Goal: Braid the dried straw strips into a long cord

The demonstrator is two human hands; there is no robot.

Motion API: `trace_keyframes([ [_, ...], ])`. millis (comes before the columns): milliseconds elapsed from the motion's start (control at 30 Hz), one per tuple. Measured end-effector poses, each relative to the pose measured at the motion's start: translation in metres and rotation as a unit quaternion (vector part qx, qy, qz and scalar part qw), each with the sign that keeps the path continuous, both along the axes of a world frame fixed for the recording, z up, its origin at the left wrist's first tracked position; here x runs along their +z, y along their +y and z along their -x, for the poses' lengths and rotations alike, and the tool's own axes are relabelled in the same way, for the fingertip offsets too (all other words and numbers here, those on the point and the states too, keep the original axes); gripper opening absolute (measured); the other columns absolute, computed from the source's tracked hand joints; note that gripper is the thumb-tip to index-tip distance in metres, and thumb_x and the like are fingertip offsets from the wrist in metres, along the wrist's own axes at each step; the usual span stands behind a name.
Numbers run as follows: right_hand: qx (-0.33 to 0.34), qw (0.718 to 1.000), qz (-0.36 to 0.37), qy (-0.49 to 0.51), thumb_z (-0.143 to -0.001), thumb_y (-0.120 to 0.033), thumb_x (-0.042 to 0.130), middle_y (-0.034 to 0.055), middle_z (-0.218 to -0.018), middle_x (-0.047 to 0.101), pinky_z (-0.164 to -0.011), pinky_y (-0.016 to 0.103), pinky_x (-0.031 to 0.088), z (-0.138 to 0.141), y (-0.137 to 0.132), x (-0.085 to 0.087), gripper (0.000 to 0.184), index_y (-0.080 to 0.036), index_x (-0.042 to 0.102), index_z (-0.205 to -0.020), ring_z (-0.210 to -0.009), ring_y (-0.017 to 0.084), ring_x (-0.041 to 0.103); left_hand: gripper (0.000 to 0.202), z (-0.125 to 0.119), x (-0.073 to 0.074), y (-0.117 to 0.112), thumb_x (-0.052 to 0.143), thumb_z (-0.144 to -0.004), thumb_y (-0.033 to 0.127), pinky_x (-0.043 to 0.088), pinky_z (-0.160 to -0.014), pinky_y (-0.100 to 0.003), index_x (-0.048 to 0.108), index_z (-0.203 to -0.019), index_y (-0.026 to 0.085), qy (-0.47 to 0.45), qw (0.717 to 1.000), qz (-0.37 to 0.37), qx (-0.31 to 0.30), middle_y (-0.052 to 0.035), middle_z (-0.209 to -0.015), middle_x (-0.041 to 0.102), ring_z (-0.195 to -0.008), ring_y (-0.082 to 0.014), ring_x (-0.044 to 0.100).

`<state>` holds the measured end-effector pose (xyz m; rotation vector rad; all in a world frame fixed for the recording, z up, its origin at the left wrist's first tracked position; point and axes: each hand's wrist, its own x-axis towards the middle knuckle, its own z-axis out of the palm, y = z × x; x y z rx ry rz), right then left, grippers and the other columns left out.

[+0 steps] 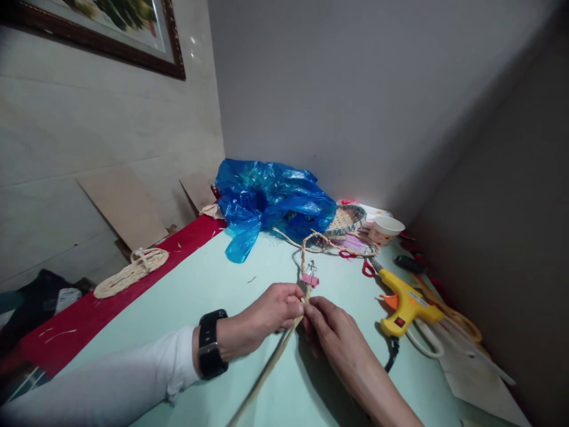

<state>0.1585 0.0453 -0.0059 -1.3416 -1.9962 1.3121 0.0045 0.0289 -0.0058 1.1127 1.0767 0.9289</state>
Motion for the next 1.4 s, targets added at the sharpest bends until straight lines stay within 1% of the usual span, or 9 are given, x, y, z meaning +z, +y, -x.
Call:
trace_keyframes([
  [100,-0.006,0.999,0.034,0.017,-0.087,-0.053,0.037,-0.0034,-0.054,0.04,-0.043,0.023,0.028,0.007,0.0,0.0,0.038,-0.02,0.047,-0.069,-0.045,0.011,0.035,0.007,0.003,0.001,-0.001,0.05,-0.069,0.014,0.032,-0.052,-0.023,0.056,-0.071,0.017,0.021,1.0,-0.019,0.013,0.0005,-0.058,0.056,-0.052,-0.0107,0.045],
  [267,-0.01,0.995,-0.097,-0.028,-0.085,-0.04,0.044,0.0015,-0.059,0.054,-0.057,0.025,0.035,0.006,0.0,0.005,0.035,-0.016,0.058,-0.063,-0.057,0.014,0.045,0.005,0.003,-0.003,-0.005,0.053,-0.074,0.019,0.034,-0.054,-0.023,0.056,-0.077,0.017,0.04,0.998,-0.041,0.003,-0.0002,-0.06,0.06,-0.057,-0.0125,0.05],
  [433,-0.051,0.998,-0.045,0.014,-0.085,-0.033,0.048,-0.0014,-0.054,0.049,-0.053,0.023,0.028,0.002,-0.004,0.001,0.034,-0.013,0.068,-0.067,-0.053,0.01,0.037,0.022,0.006,-0.009,0.002,0.053,-0.077,0.021,0.033,-0.055,-0.024,0.045,-0.098,0.021,0.084,0.994,-0.062,-0.02,0.0052,-0.06,0.059,-0.056,-0.0136,0.05],
  [667,-0.107,0.991,-0.061,0.05,-0.085,-0.03,0.048,-0.0039,-0.051,0.039,-0.051,0.022,0.024,0.003,-0.012,0.001,0.034,-0.013,0.067,-0.063,-0.053,0.009,0.03,0.009,0.008,0.007,-0.004,0.041,-0.087,0.022,0.037,-0.067,-0.028,0.048,-0.092,0.022,0.335,0.924,-0.178,-0.047,0.0004,-0.072,0.066,-0.07,-0.019,0.058],
  [800,-0.116,0.988,-0.094,0.029,-0.083,-0.027,0.048,-0.0043,-0.052,0.03,-0.049,0.023,0.019,0.003,-0.013,0.002,0.031,-0.013,0.063,-0.061,-0.053,0.009,0.024,0.013,0.007,0.02,-0.005,0.04,-0.087,0.023,0.035,-0.064,-0.028,0.052,-0.081,0.022,0.416,0.888,-0.192,-0.029,0.0005,-0.067,0.066,-0.063,-0.0192,0.057],
  [900,-0.118,0.984,-0.128,0.02,-0.081,-0.024,0.047,-0.0043,-0.053,0.027,-0.049,0.022,0.02,0.004,-0.015,0.0,0.03,-0.014,0.052,-0.053,-0.053,0.008,0.023,0.015,0.006,0.022,-0.005,0.045,-0.084,0.025,0.034,-0.06,-0.028,0.054,-0.072,0.022,0.412,0.894,-0.174,-0.015,0.0015,-0.059,0.064,-0.055,-0.0174,0.053],
  [1133,-0.127,0.984,-0.124,0.033,-0.078,-0.021,0.046,-0.0049,-0.051,0.027,-0.049,0.022,0.02,0.005,-0.017,-0.001,0.029,-0.016,0.044,-0.05,-0.052,0.008,0.024,0.024,-0.003,0.009,-0.017,0.045,-0.083,0.032,0.03,-0.044,-0.025,0.057,-0.066,0.019,0.233,0.972,-0.036,-0.001,0.0005,-0.056,0.064,-0.035,-0.0103,0.041],
  [1267,-0.126,0.986,-0.089,0.063,-0.08,-0.024,0.047,-0.0052,-0.046,0.036,-0.049,0.021,0.024,0.004,-0.016,-0.001,0.032,-0.016,0.049,-0.05,-0.05,0.008,0.03,0.025,-0.011,0.007,-0.027,0.041,-0.086,0.033,0.034,-0.046,-0.026,0.055,-0.069,0.021,0.275,0.96,-0.043,-0.008,0.003,-0.041,0.054,-0.037,-0.0143,0.047],
  [1400,-0.106,0.985,-0.004,0.133,-0.083,-0.028,0.049,-0.0022,-0.048,0.052,-0.053,0.021,0.034,0.001,-0.016,-0.002,0.033,-0.015,0.061,-0.055,-0.052,0.011,0.045,0.028,-0.014,0.006,-0.03,0.036,-0.088,0.027,0.037,-0.054,-0.029,0.055,-0.068,0.021,0.379,0.916,-0.128,-0.04,0.0014,-0.041,0.052,-0.043,-0.0178,0.052],
])
